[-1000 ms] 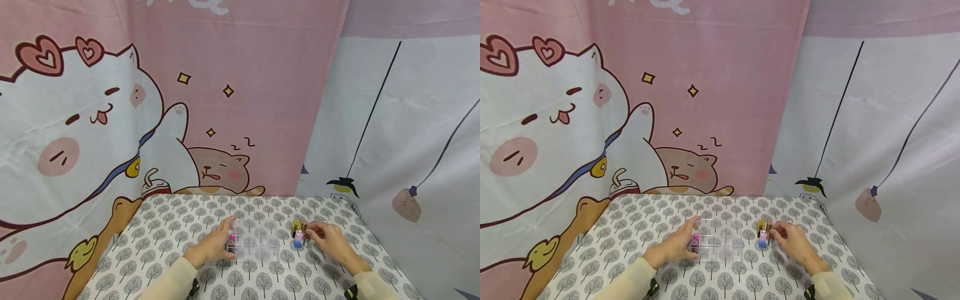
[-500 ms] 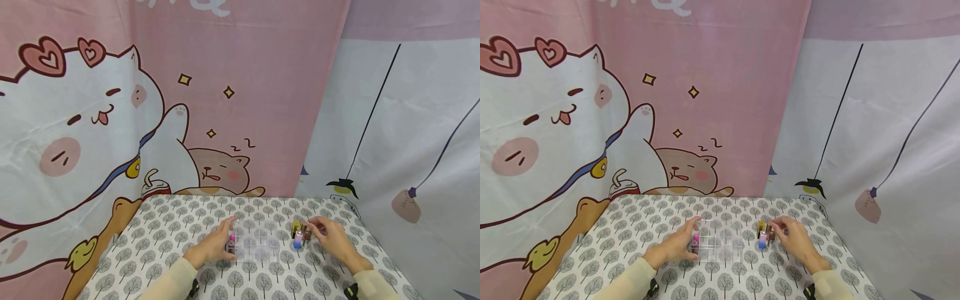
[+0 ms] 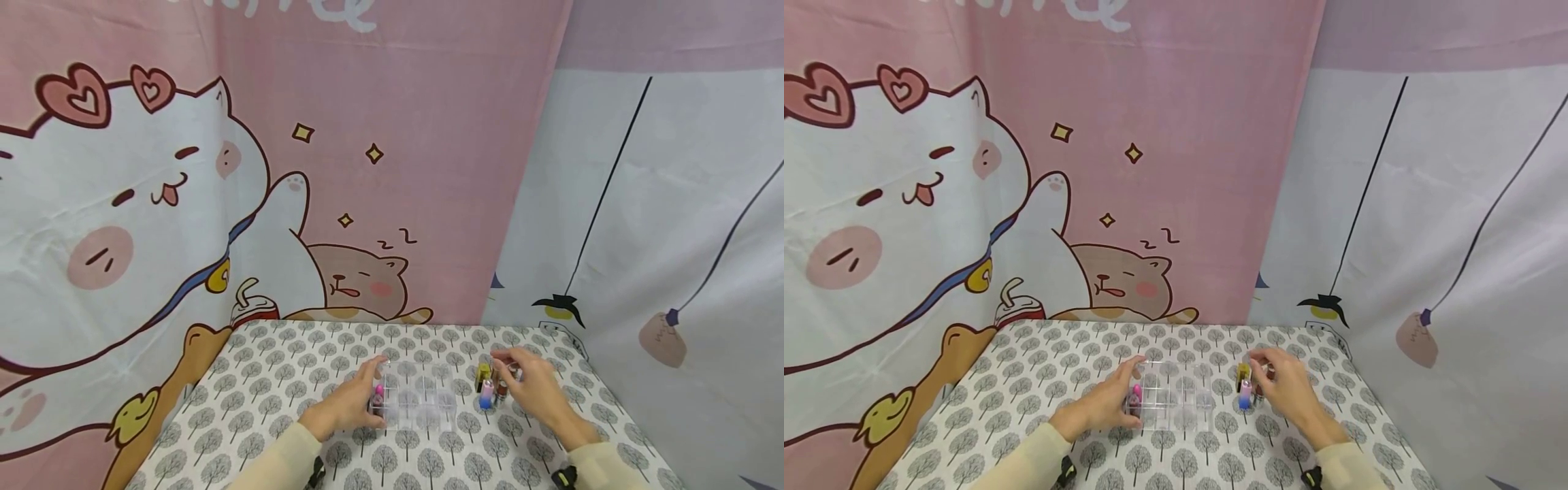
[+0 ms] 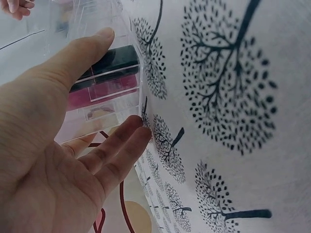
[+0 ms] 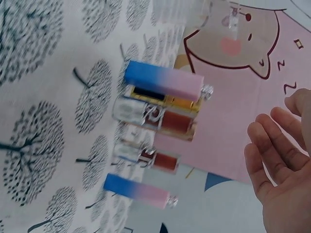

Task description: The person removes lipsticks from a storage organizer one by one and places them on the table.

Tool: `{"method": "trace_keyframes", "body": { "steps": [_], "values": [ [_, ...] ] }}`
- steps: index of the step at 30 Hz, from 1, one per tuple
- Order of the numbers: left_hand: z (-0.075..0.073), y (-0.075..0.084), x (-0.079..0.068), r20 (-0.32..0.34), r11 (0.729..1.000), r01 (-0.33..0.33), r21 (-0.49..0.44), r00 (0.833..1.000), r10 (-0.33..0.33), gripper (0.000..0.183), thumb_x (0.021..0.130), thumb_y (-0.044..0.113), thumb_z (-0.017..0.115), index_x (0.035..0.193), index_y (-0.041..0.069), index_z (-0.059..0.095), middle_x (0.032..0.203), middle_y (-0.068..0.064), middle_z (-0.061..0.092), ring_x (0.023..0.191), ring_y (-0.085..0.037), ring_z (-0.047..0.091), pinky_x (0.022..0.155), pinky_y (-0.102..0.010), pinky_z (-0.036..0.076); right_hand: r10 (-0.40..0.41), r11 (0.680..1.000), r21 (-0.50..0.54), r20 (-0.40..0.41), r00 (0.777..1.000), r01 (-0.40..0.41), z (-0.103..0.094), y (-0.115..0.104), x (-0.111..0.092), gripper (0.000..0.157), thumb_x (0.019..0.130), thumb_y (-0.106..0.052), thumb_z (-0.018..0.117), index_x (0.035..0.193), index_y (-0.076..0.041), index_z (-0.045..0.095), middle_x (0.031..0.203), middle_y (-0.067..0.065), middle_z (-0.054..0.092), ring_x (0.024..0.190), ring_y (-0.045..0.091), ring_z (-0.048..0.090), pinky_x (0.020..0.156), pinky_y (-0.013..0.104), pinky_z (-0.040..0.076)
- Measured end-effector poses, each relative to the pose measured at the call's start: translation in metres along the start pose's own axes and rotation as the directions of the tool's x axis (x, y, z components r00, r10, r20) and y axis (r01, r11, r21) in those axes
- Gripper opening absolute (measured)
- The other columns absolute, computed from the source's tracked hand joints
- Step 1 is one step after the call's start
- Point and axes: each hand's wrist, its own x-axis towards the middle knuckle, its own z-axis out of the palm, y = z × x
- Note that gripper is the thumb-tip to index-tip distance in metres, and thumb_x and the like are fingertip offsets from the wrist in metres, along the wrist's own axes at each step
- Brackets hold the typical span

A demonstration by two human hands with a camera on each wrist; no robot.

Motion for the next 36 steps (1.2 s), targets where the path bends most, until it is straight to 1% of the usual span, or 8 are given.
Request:
{"method": "trace_keyframes", "body": {
  "steps": [4, 7, 15, 17, 22, 27, 32, 36],
  "values": [
    [-0.001, 0.001, -0.001, 0.005, 1.000, 0.000, -0.017, 1.000, 0.000, 0.141, 0.082, 0.033, 0.107, 0.185, 0.033, 0.011, 0.171, -0.018, 0.053, 0.086, -0.007, 0.066, 0.083, -0.033, 0.066, -0.042, 0.998, 0.042, -0.020, 0.999, 0.043, 0.002, -0.009, 0.004, 0.021, 0.102, 0.000, 0.086, 0.121, -0.009, 0.085, 0.103, 0.001, 0.084, 0.080, -0.001, 0.067, 0.062, 0.016, 0.060],
    [-0.001, 0.001, -0.001, 0.011, 1.000, -0.004, -0.023, 1.000, 0.004, 0.140, 0.083, 0.032, 0.107, 0.185, 0.034, 0.011, 0.172, -0.019, 0.053, 0.085, -0.006, 0.064, 0.083, -0.031, 0.064, -0.078, 0.996, 0.037, -0.037, 0.996, 0.079, 0.006, -0.013, 0.006, 0.022, 0.102, 0.002, 0.085, 0.120, -0.009, 0.085, 0.106, 0.000, 0.084, 0.084, -0.002, 0.067, 0.063, 0.016, 0.060],
    [-0.002, 0.002, 0.000, 0.018, 1.000, -0.013, -0.003, 1.000, 0.013, 0.140, 0.085, 0.035, 0.106, 0.186, 0.033, 0.010, 0.172, -0.020, 0.052, 0.091, -0.011, 0.071, 0.090, -0.040, 0.070, -0.112, 0.990, 0.088, -0.010, 0.994, 0.112, 0.020, -0.033, 0.009, 0.018, 0.103, 0.001, 0.083, 0.118, -0.009, 0.084, 0.101, -0.004, 0.081, 0.080, -0.001, 0.067, 0.065, 0.025, 0.065],
    [-0.003, 0.002, -0.001, 0.019, 1.000, -0.015, 0.001, 1.000, 0.015, 0.140, 0.085, 0.036, 0.106, 0.186, 0.034, 0.010, 0.172, -0.019, 0.053, 0.093, -0.012, 0.072, 0.092, -0.041, 0.071, -0.122, 0.987, 0.106, 0.007, 0.993, 0.120, 0.025, -0.038, 0.009, 0.019, 0.104, 0.001, 0.083, 0.119, -0.010, 0.084, 0.103, -0.003, 0.082, 0.081, 0.000, 0.068, 0.066, 0.024, 0.065],
    [-0.004, 0.001, -0.001, 0.032, 1.000, -0.015, -0.014, 0.999, 0.015, 0.138, 0.087, 0.036, 0.105, 0.186, 0.037, 0.008, 0.173, -0.018, 0.052, 0.094, -0.009, 0.070, 0.089, -0.037, 0.069, -0.134, 0.985, 0.116, 0.034, 0.990, 0.130, 0.038, -0.050, 0.011, 0.020, 0.105, -0.001, 0.083, 0.122, -0.012, 0.084, 0.112, 0.000, 0.085, 0.092, 0.006, 0.075, 0.071, 0.023, 0.066],
    [-0.005, 0.001, -0.001, 0.031, 0.999, -0.003, -0.035, 1.000, 0.004, 0.138, 0.087, 0.034, 0.105, 0.186, 0.038, 0.009, 0.173, -0.017, 0.053, 0.086, -0.007, 0.066, 0.082, -0.033, 0.065, -0.185, 0.977, 0.111, 0.034, 0.982, 0.180, 0.050, -0.063, 0.016, 0.020, 0.104, -0.002, 0.084, 0.122, -0.011, 0.084, 0.112, 0.003, 0.086, 0.096, 0.011, 0.080, 0.078, 0.037, 0.072],
    [-0.005, 0.000, -0.001, 0.021, 0.999, 0.008, -0.046, 1.000, -0.007, 0.139, 0.086, 0.033, 0.105, 0.186, 0.037, 0.010, 0.172, -0.015, 0.054, 0.083, -0.007, 0.064, 0.080, -0.031, 0.063, -0.211, 0.967, 0.168, 0.099, 0.973, 0.192, 0.062, -0.075, 0.019, 0.020, 0.105, -0.003, 0.084, 0.124, -0.010, 0.083, 0.113, 0.003, 0.086, 0.098, 0.010, 0.080, 0.085, 0.041, 0.075],
    [-0.005, 0.000, -0.001, 0.017, 1.000, 0.006, -0.030, 1.000, -0.005, 0.139, 0.086, 0.035, 0.105, 0.187, 0.033, 0.011, 0.171, -0.015, 0.056, 0.093, -0.011, 0.070, 0.091, -0.039, 0.069, -0.209, 0.968, 0.176, 0.169, 0.963, 0.180, 0.071, -0.083, 0.020, 0.018, 0.107, -0.009, 0.084, 0.125, -0.010, 0.083, 0.116, 0.003, 0.086, 0.099, 0.013, 0.081, 0.086, 0.040, 0.075]
  ]
}}
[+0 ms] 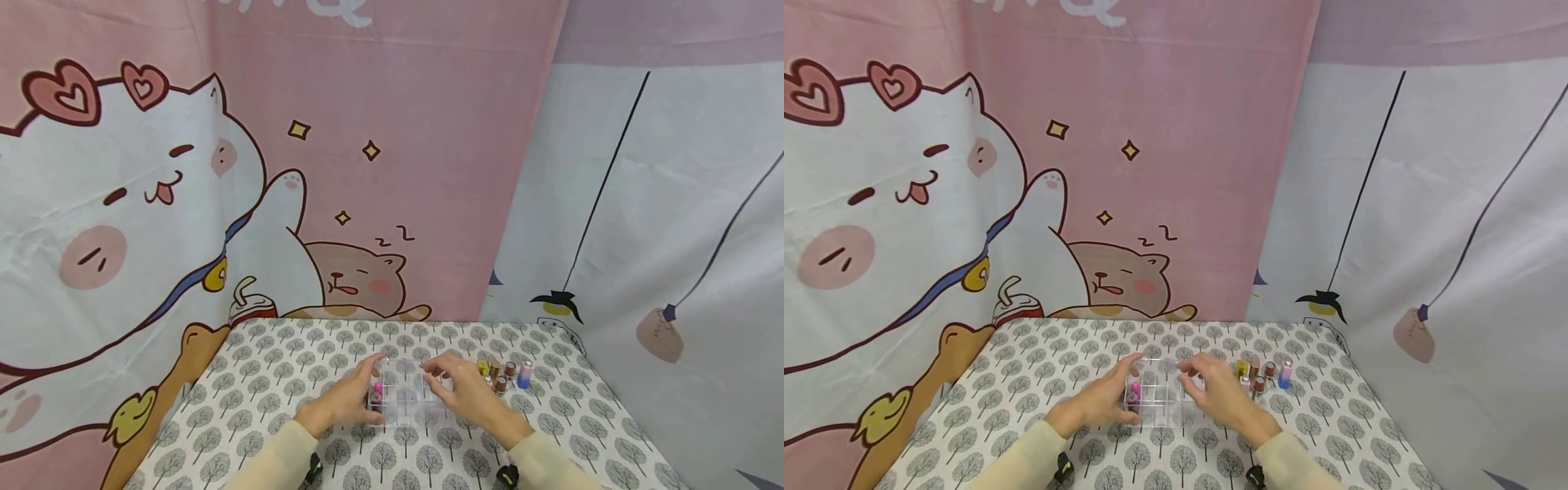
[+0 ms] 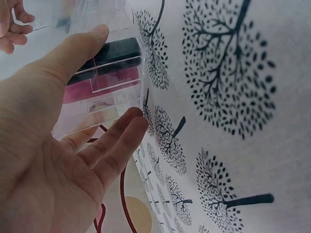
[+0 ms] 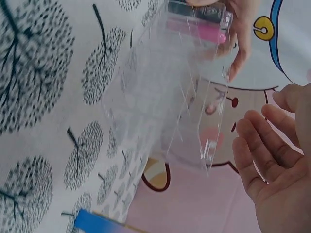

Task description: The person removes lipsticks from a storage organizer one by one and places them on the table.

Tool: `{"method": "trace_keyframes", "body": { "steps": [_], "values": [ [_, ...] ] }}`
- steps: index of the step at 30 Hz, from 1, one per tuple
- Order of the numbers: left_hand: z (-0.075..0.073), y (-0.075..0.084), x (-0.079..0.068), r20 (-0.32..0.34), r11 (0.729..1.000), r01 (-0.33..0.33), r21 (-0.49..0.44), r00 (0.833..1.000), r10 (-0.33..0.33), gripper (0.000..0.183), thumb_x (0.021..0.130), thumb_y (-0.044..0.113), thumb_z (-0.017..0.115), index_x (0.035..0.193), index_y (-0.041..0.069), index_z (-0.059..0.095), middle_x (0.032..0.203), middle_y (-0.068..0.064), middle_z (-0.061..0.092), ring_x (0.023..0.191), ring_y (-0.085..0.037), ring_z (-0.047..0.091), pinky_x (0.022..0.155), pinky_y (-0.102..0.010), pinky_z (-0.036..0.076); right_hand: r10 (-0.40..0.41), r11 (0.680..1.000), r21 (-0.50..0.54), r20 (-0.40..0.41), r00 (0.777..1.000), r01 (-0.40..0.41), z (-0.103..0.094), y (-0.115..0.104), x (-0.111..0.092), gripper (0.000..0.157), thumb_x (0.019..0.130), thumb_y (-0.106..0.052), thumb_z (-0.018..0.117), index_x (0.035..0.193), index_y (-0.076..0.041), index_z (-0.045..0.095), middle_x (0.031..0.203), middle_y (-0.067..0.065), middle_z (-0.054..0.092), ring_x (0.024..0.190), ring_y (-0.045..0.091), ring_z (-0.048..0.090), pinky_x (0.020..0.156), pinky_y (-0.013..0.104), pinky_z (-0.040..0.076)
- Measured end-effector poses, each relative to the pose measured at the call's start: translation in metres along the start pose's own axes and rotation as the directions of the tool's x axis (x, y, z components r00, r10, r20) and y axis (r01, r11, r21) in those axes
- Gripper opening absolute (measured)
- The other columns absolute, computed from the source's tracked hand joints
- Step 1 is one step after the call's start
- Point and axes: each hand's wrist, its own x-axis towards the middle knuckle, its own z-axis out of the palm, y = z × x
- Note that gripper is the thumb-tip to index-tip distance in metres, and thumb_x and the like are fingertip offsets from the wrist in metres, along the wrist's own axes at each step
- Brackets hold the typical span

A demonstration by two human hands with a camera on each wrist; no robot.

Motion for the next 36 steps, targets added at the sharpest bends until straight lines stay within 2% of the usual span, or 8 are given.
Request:
{"method": "trace_keyframes", "body": {
  "steps": [5, 9, 17, 23, 26, 31, 33, 36],
  "values": [
    [0.000, -0.001, 0.000, -0.010, 1.000, 0.001, 0.018, 1.000, -0.001, 0.139, 0.086, 0.036, 0.106, 0.187, 0.031, 0.010, 0.170, -0.016, 0.057, 0.113, -0.026, 0.077, 0.109, -0.056, 0.069, 0.023, 0.999, 0.032, 0.106, 0.994, -0.026, 0.011, -0.006, 0.005, 0.020, 0.110, -0.014, 0.082, 0.130, -0.013, 0.082, 0.121, 0.003, 0.084, 0.103, 0.018, 0.081, 0.090, 0.041, 0.074],
    [0.001, -0.002, 0.000, -0.013, 1.000, -0.005, 0.022, 1.000, 0.006, 0.141, 0.085, 0.036, 0.106, 0.188, 0.028, 0.010, 0.170, -0.017, 0.058, 0.124, -0.035, 0.076, 0.115, -0.061, 0.066, 0.002, 0.999, 0.052, 0.164, 0.987, -0.011, 0.021, -0.009, 0.009, 0.023, 0.108, -0.012, 0.083, 0.131, -0.011, 0.081, 0.122, 0.007, 0.085, 0.100, 0.019, 0.081, 0.088, 0.039, 0.074],
    [0.000, -0.004, -0.001, -0.025, 0.999, -0.020, 0.037, 0.999, 0.021, 0.140, 0.085, 0.035, 0.107, 0.187, 0.025, 0.012, 0.168, -0.016, 0.059, 0.118, -0.030, 0.076, 0.109, -0.058, 0.069, -0.036, 0.996, 0.086, 0.231, 0.972, 0.016, 0.045, -0.013, 0.019, 0.027, 0.108, -0.010, 0.084, 0.134, -0.006, 0.081, 0.121, 0.012, 0.086, 0.098, 0.019, 0.083, 0.086, 0.033, 0.074],
    [0.000, -0.004, -0.001, -0.027, 0.999, -0.027, 0.024, 0.999, 0.028, 0.140, 0.083, 0.035, 0.108, 0.187, 0.024, 0.014, 0.167, -0.018, 0.059, 0.121, -0.033, 0.076, 0.109, -0.059, 0.069, -0.007, 0.994, 0.111, 0.270, 0.963, -0.024, 0.059, -0.015, 0.024, 0.027, 0.108, -0.009, 0.083, 0.134, -0.003, 0.080, 0.122, 0.012, 0.084, 0.101, 0.016, 0.082, 0.090, 0.028, 0.073],
    [0.000, -0.003, -0.001, -0.030, 0.999, -0.025, 0.021, 0.999, 0.026, 0.140, 0.083, 0.034, 0.108, 0.187, 0.025, 0.015, 0.167, -0.017, 0.059, 0.113, -0.026, 0.076, 0.103, -0.055, 0.070, 0.017, 0.993, 0.108, 0.286, 0.958, -0.050, 0.063, -0.016, 0.026, 0.028, 0.109, -0.010, 0.082, 0.136, -0.006, 0.080, 0.124, 0.010, 0.083, 0.102, 0.011, 0.080, 0.091, 0.024, 0.071],
    [0.001, -0.003, 0.000, -0.030, 1.000, -0.022, 0.017, 0.999, 0.022, 0.139, 0.082, 0.033, 0.108, 0.187, 0.025, 0.016, 0.167, -0.016, 0.059, 0.097, -0.012, 0.070, 0.092, -0.043, 0.069, 0.044, 0.990, 0.116, 0.297, 0.954, -0.082, 0.067, -0.018, 0.030, 0.030, 0.109, -0.008, 0.081, 0.139, -0.010, 0.079, 0.127, 0.006, 0.083, 0.103, 0.007, 0.078, 0.093, 0.032, 0.074],
    [0.001, -0.003, 0.000, -0.032, 1.000, -0.023, 0.021, 0.999, 0.024, 0.140, 0.082, 0.032, 0.108, 0.187, 0.024, 0.017, 0.168, -0.017, 0.059, 0.098, -0.014, 0.072, 0.093, -0.045, 0.070, 0.045, 0.989, 0.118, 0.298, 0.953, -0.083, 0.069, -0.018, 0.031, 0.030, 0.108, -0.007, 0.081, 0.139, -0.009, 0.080, 0.127, 0.006, 0.083, 0.103, 0.006, 0.077, 0.093, 0.033, 0.074],
    [0.001, -0.003, -0.001, -0.032, 1.000, -0.022, 0.022, 0.999, 0.023, 0.140, 0.081, 0.033, 0.109, 0.187, 0.024, 0.016, 0.170, -0.020, 0.057, 0.107, -0.025, 0.078, 0.100, -0.054, 0.071, 0.039, 0.989, 0.124, 0.300, 0.953, -0.080, 0.072, -0.019, 0.033, 0.030, 0.107, -0.005, 0.082, 0.137, -0.007, 0.080, 0.127, 0.006, 0.083, 0.103, 0.006, 0.077, 0.092, 0.032, 0.074]
  ]
}}
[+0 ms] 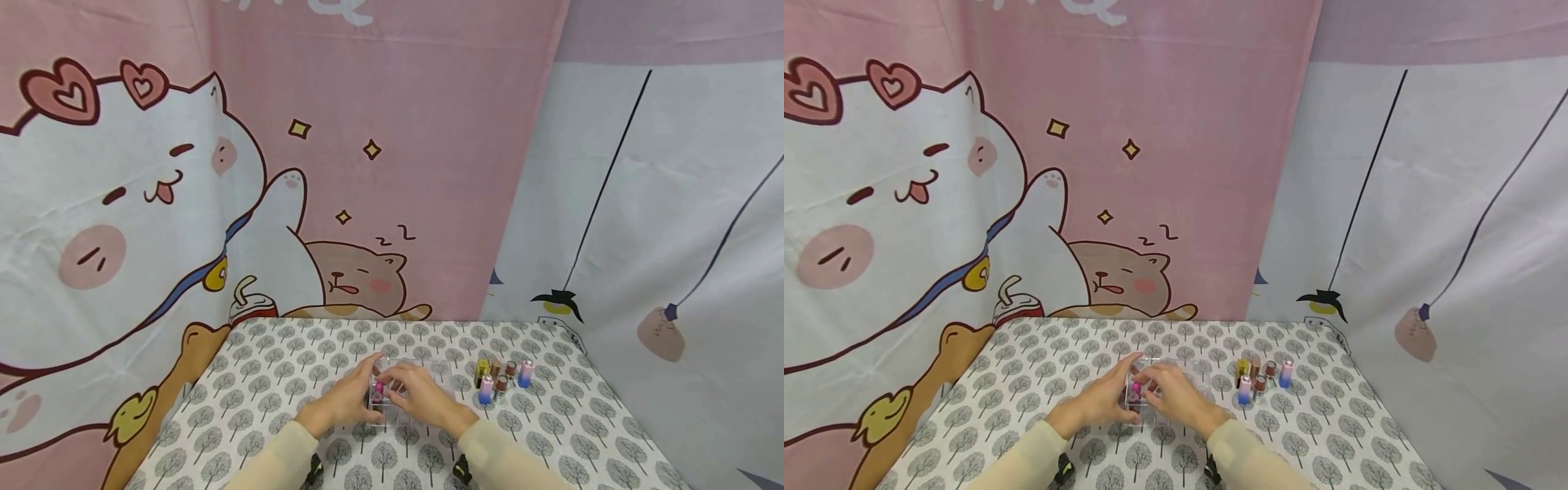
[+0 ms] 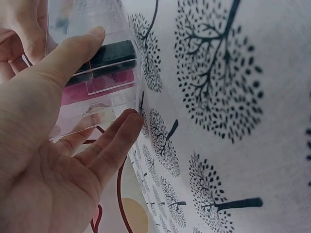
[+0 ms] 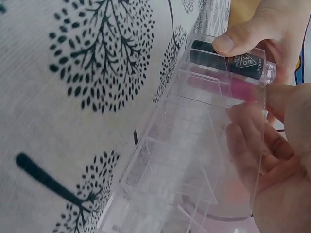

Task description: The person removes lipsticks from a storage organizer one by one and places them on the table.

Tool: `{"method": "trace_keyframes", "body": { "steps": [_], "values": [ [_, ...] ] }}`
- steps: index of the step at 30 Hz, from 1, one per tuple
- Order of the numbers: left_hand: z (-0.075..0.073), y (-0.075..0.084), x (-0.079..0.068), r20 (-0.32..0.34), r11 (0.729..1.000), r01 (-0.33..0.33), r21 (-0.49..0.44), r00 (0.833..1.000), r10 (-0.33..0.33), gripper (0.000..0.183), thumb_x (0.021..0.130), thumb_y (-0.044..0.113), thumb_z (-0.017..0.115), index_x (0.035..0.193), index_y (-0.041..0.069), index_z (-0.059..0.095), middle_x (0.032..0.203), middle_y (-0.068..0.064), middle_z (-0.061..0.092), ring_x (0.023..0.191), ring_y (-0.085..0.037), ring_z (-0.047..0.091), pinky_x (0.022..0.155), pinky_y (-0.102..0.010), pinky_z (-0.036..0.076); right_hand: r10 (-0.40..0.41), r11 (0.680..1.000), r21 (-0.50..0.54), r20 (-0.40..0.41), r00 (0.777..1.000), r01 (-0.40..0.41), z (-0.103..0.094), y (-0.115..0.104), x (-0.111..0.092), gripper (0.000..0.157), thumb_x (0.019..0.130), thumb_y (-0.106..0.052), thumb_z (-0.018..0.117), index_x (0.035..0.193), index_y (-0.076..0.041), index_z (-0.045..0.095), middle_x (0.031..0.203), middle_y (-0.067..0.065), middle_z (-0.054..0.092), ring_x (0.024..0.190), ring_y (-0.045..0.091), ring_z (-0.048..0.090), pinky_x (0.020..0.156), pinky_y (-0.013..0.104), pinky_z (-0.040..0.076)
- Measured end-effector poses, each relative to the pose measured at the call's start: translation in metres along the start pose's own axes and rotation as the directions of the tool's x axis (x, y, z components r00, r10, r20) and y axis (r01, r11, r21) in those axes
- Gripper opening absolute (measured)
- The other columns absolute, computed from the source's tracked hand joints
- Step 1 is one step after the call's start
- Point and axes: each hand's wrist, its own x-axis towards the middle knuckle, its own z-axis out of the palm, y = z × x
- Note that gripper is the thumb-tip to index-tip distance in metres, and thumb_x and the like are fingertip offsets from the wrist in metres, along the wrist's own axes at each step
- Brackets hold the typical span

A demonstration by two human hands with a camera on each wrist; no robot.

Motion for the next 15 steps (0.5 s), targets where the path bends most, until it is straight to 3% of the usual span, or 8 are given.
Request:
{"method": "trace_keyframes", "body": {
  "steps": [6, 15],
  "values": [
    [0.0005, -0.0005, 0.0005, 0.003, 1.000, 0.004, -0.016, 1.000, -0.004, 0.141, 0.081, 0.035, 0.108, 0.187, 0.025, 0.016, 0.180, -0.025, 0.047, 0.127, -0.043, 0.078, 0.112, -0.067, 0.067, 0.009, 1.000, 0.021, -0.003, 1.000, -0.009, 0.0035, 0.0015, 0.0032, 0.028, 0.108, -0.006, 0.081, 0.135, -0.007, 0.081, 0.126, 0.006, 0.084, 0.103, 0.010, 0.079, 0.092, 0.031, 0.074],
    [0.0006, -0.0012, 0.0000, -0.003, 1.000, 0.004, -0.022, 1.000, -0.004, 0.142, 0.080, 0.033, 0.109, 0.187, 0.026, 0.016, 0.177, -0.026, 0.050, 0.118, -0.040, 0.079, 0.108, -0.067, 0.068, 0.049, 0.997, 0.053, -0.005, 0.999, -0.049, 0.0077, 0.0053, 0.0059, 0.024, 0.108, -0.008, 0.082, 0.132, -0.009, 0.082, 0.124, 0.006, 0.084, 0.102, 0.014, 0.080, 0.091, 0.027, 0.072]
  ]
}}
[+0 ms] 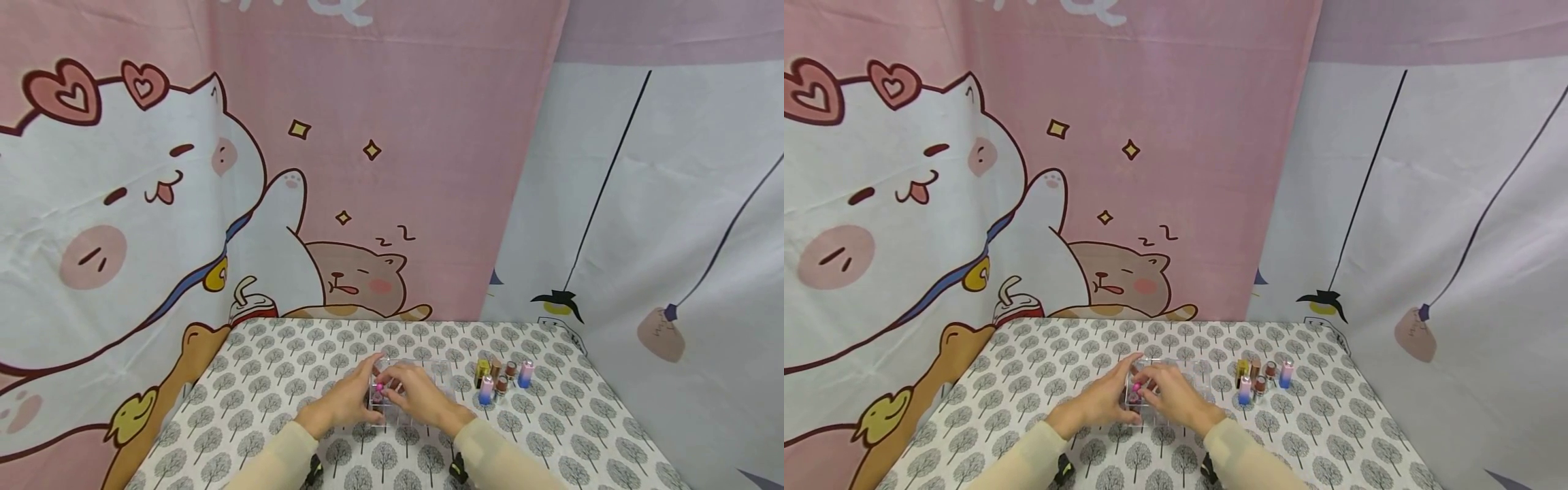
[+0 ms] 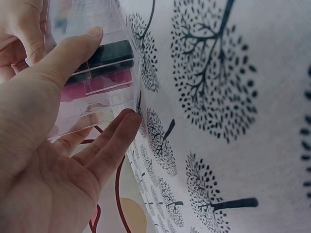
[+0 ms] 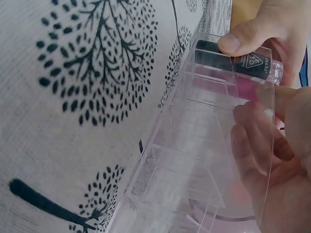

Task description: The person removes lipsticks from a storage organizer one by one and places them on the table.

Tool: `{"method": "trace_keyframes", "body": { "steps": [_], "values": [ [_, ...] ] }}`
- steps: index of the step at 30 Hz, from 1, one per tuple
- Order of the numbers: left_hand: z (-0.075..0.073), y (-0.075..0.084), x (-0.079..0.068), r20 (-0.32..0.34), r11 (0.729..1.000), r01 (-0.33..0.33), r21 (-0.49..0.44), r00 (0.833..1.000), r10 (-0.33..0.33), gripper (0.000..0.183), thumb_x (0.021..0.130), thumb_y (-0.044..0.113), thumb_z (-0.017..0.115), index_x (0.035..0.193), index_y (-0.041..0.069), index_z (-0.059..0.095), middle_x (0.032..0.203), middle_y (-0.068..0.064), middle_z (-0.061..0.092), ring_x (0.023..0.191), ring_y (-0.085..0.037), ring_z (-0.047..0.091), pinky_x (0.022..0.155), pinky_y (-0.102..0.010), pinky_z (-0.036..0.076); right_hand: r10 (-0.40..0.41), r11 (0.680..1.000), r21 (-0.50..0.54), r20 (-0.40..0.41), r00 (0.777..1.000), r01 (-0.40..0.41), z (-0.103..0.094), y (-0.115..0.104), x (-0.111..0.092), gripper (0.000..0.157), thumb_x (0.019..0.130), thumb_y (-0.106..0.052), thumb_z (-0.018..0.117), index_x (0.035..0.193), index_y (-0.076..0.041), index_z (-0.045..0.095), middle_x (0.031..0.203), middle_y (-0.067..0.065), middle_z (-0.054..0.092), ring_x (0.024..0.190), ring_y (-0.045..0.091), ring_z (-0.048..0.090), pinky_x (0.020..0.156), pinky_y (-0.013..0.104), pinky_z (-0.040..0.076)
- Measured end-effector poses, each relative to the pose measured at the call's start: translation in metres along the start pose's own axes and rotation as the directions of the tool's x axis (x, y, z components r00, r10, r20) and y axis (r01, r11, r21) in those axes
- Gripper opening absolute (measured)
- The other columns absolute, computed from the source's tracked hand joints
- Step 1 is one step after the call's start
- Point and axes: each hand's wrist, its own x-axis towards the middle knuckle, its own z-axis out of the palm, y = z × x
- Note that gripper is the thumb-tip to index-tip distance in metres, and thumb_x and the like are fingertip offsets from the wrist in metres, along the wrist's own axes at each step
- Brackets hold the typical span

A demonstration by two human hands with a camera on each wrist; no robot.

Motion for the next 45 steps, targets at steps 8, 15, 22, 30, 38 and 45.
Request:
{"method": "trace_keyframes", "body": {
  "steps": [8, 15, 22, 30, 38, 45],
  "values": [
    [0.0008, -0.0007, -0.0008, -0.002, 1.000, 0.003, 0.007, 1.000, -0.003, 0.143, 0.080, 0.033, 0.109, 0.187, 0.027, 0.015, 0.174, -0.024, 0.054, 0.107, -0.028, 0.078, 0.103, -0.062, 0.070, 0.013, 1.000, 0.008, -0.009, 1.000, -0.013, 0.0023, 0.0008, 0.0002, 0.020, 0.108, -0.009, 0.082, 0.128, -0.010, 0.082, 0.121, 0.004, 0.084, 0.101, 0.011, 0.079, 0.090, 0.026, 0.072],
    [0.0007, -0.0009, -0.0004, -0.004, 1.000, -0.003, 0.017, 1.000, 0.003, 0.143, 0.079, 0.034, 0.109, 0.187, 0.025, 0.015, 0.174, -0.024, 0.055, 0.107, -0.028, 0.078, 0.104, -0.062, 0.070, 0.020, 1.000, 0.014, -0.008, 1.000, -0.020, 0.0021, 0.0004, 0.0001, 0.020, 0.108, -0.009, 0.082, 0.128, -0.011, 0.082, 0.121, 0.004, 0.084, 0.100, 0.011, 0.079, 0.090, 0.027, 0.072],
    [0.0006, -0.0002, -0.0002, -0.003, 1.000, -0.002, 0.017, 1.000, 0.002, 0.143, 0.079, 0.035, 0.110, 0.187, 0.026, 0.016, 0.170, -0.020, 0.059, 0.101, -0.020, 0.075, 0.100, -0.058, 0.071, 0.031, 0.999, 0.028, -0.003, 1.000, -0.031, 0.0011, -0.0010, -0.0001, 0.020, 0.108, -0.008, 0.082, 0.129, -0.009, 0.081, 0.121, 0.005, 0.084, 0.101, 0.013, 0.079, 0.091, 0.028, 0.072],
    [0.0014, -0.0019, 0.0008, -0.004, 1.000, -0.003, 0.028, 1.000, 0.003, 0.142, 0.080, 0.034, 0.109, 0.187, 0.024, 0.016, 0.169, -0.019, 0.060, 0.109, -0.026, 0.078, 0.104, -0.059, 0.070, 0.030, 0.999, 0.039, -0.006, 1.000, -0.029, -0.0001, -0.0018, 0.0002, 0.020, 0.108, -0.009, 0.081, 0.128, -0.007, 0.081, 0.119, 0.004, 0.084, 0.101, 0.012, 0.078, 0.092, 0.026, 0.071],
    [0.0012, -0.0011, 0.0012, -0.007, 1.000, 0.001, 0.013, 1.000, -0.001, 0.143, 0.079, 0.032, 0.109, 0.187, 0.023, 0.016, 0.176, -0.028, 0.053, 0.121, -0.041, 0.079, 0.111, -0.068, 0.067, 0.024, 0.999, 0.042, -0.018, 1.000, -0.023, -0.0026, -0.0027, 0.0006, 0.019, 0.109, -0.010, 0.081, 0.128, -0.009, 0.081, 0.119, 0.002, 0.085, 0.100, 0.009, 0.078, 0.090, 0.022, 0.070],
    [0.0007, 0.0004, -0.0005, -0.007, 1.000, 0.009, 0.003, 1.000, -0.009, 0.142, 0.079, 0.032, 0.110, 0.187, 0.023, 0.017, 0.172, -0.026, 0.057, 0.118, -0.037, 0.078, 0.110, -0.066, 0.067, 0.020, 0.998, 0.063, -0.019, 1.000, -0.019, -0.0048, -0.0047, -0.0026, 0.019, 0.110, -0.012, 0.081, 0.129, -0.009, 0.081, 0.120, 0.002, 0.084, 0.101, 0.008, 0.078, 0.091, 0.021, 0.069]
  ]
}}
